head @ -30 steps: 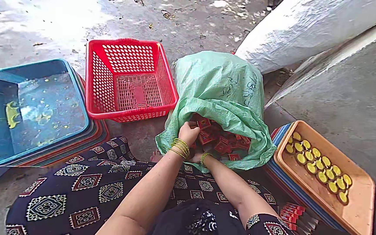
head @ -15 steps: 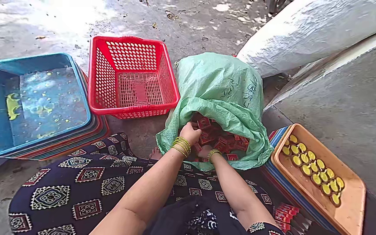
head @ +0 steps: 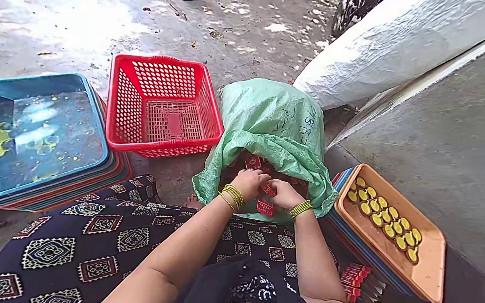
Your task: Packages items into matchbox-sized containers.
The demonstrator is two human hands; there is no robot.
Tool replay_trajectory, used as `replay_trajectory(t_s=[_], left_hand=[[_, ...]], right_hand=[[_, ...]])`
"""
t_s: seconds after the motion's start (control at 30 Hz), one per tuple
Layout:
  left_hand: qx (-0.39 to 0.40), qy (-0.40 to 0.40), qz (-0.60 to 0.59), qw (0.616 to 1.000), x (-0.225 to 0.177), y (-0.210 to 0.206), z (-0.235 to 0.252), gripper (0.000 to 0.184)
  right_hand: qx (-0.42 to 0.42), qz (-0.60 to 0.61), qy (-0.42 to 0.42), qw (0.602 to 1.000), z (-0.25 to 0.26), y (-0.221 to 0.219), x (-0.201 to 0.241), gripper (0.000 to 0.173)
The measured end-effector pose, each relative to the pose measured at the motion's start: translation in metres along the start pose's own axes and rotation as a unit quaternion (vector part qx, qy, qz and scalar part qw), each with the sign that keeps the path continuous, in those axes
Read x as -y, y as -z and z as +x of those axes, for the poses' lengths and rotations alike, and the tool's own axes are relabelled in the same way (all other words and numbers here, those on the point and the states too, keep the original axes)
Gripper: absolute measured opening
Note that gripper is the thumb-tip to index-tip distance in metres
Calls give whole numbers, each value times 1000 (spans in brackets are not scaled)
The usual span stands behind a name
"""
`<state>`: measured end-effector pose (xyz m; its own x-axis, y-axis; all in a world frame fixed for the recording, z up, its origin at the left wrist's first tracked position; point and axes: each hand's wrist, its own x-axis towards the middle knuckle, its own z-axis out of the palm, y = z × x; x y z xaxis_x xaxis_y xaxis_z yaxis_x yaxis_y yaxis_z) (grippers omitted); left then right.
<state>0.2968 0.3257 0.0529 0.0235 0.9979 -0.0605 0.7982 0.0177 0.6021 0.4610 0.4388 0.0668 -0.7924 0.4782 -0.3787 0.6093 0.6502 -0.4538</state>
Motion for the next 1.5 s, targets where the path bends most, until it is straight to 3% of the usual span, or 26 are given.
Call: replay_trajectory(t_s=[0.07, 0.17, 0.2, 0.27, 0.33, 0.43, 0.57, 0.63, 0.7, 0.8, 0.87, 1.0, 1.1, 1.17, 1.2, 1.27, 1.3, 1.37, 1.5], left_hand=[[-1, 78, -40, 996, 9, 4, -1, 46], [-39, 225, -158, 961, 19, 8, -2, 56], [-53, 263, -205, 941, 20, 8, -2, 62], [-89, 306, -320, 892, 24, 2, 1, 68], [-116, 308, -443, 834, 24, -5, 4, 70], [-122, 270, -574, 763, 17, -4, 4, 68], [-150, 210, -618, 743, 15, -5, 4, 64], [-159, 194, -635, 731, 12, -4, 4, 61], [-162, 188, -656, 713, 9, 2, 1, 56], [-161, 159, -698, 679, 5, 3, -3, 46], [-163, 126, -718, 665, 4, 5, -5, 57], [-207, 119, -636, 734, 5, 2, -2, 80], [-245, 103, -551, 791, 1, 2, -7, 81], [-268, 77, -489, 826, 1, 5, -9, 79], [-276, 67, -470, 835, 1, 4, -10, 80], [-291, 53, -447, 844, 0, 1, -8, 80], [-297, 52, -440, 846, 0, 1, -8, 80], [-313, 53, -436, 842, 2, 0, -8, 78], [-325, 66, -449, 830, 6, -1, -8, 76]], right_hand=[[-44, 6, -18, 999, -3, 7, -7, 50], [-189, 104, -50, 975, -9, 16, -30, 78], [-244, 151, -44, 957, -11, 19, -35, 80], [-346, 236, 3, 908, -12, 18, -35, 65], [-418, 314, 73, 849, -10, 11, -22, 49], [-427, 431, 139, 782, -4, -5, 6, 46], [-384, 579, 90, 714, 5, -24, 35, 52], [-433, 485, 83, 755, 9, -33, 36, 49], [-512, 226, 136, 817, 10, -37, 30, 39], [-537, -52, 192, 820, 7, -40, 25, 32], [-519, -84, 208, 825, 7, -44, 26, 35], [-478, -51, 254, 839, 6, -46, 28, 33], [-495, 79, 157, 851, 9, -53, 22, 30], [-414, 151, -6, 898, 19, -54, 20, 32], [-313, 143, -73, 936, 26, -57, 17, 31], [-49, 67, -121, 989, 45, -76, 3, 41], [67, 29, -118, 990, 55, -94, -3, 53], [198, -33, -115, 973, 66, -133, 0, 73], [329, -148, -111, 926, 65, -164, 25, 64]])
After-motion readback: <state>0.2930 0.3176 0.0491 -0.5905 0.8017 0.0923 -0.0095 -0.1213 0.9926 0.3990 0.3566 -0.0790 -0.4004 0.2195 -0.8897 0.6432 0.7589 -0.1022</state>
